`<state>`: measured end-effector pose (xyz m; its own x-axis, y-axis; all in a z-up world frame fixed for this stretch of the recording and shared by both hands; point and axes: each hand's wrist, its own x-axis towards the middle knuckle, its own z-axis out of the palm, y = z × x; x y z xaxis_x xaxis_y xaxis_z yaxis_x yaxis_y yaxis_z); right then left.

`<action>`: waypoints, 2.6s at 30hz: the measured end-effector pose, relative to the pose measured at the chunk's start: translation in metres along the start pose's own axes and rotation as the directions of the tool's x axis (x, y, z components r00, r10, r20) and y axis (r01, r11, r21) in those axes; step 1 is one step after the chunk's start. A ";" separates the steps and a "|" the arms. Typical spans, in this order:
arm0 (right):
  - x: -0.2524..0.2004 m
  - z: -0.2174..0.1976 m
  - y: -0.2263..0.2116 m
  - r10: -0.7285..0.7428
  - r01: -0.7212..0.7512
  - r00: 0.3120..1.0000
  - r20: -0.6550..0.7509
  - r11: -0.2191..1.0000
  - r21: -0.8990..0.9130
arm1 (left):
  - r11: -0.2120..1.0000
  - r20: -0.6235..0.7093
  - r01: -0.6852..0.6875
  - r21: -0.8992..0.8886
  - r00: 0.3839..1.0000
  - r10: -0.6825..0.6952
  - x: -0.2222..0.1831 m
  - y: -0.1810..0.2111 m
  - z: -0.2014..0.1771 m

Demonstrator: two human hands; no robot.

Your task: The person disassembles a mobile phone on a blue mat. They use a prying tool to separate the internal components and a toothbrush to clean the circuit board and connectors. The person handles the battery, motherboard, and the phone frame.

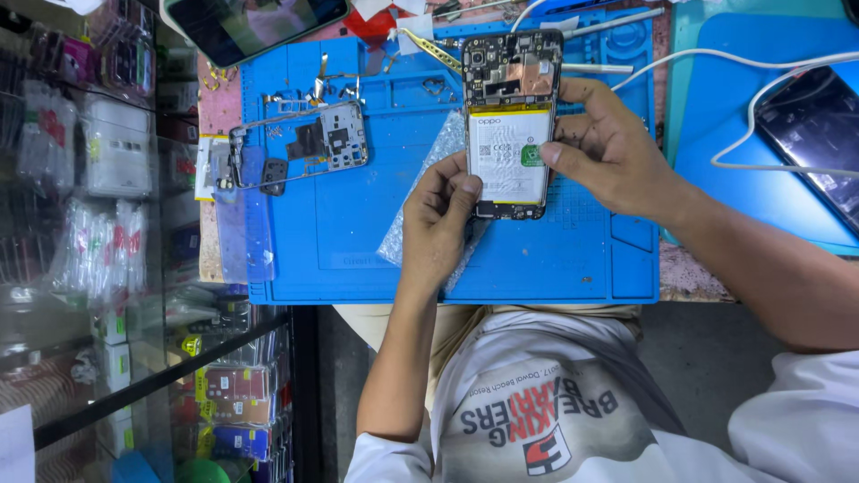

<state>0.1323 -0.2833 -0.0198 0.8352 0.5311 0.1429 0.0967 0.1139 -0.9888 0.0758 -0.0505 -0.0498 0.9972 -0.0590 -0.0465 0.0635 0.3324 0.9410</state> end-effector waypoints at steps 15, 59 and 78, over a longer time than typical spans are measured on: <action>0.002 -0.004 -0.004 0.043 -0.043 0.999 0.003 0.999 -0.021 | 0.997 0.033 0.033 -0.063 0.999 -0.031 0.000 0.006 -0.002; 0.004 -0.002 -0.003 0.109 -0.109 0.993 -0.032 0.994 0.020 | 0.998 0.031 -0.020 -0.057 0.999 0.022 -0.001 0.002 0.001; 0.004 -0.003 0.000 0.127 -0.126 0.991 -0.037 0.991 0.046 | 0.999 0.009 -0.029 -0.037 1.000 0.030 -0.004 0.005 0.004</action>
<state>0.1368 -0.2837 -0.0195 0.8601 0.5100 0.0140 -0.0341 0.0848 -0.9958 0.0724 -0.0527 -0.0433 0.9982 -0.0572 -0.0158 0.0358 0.3684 0.9290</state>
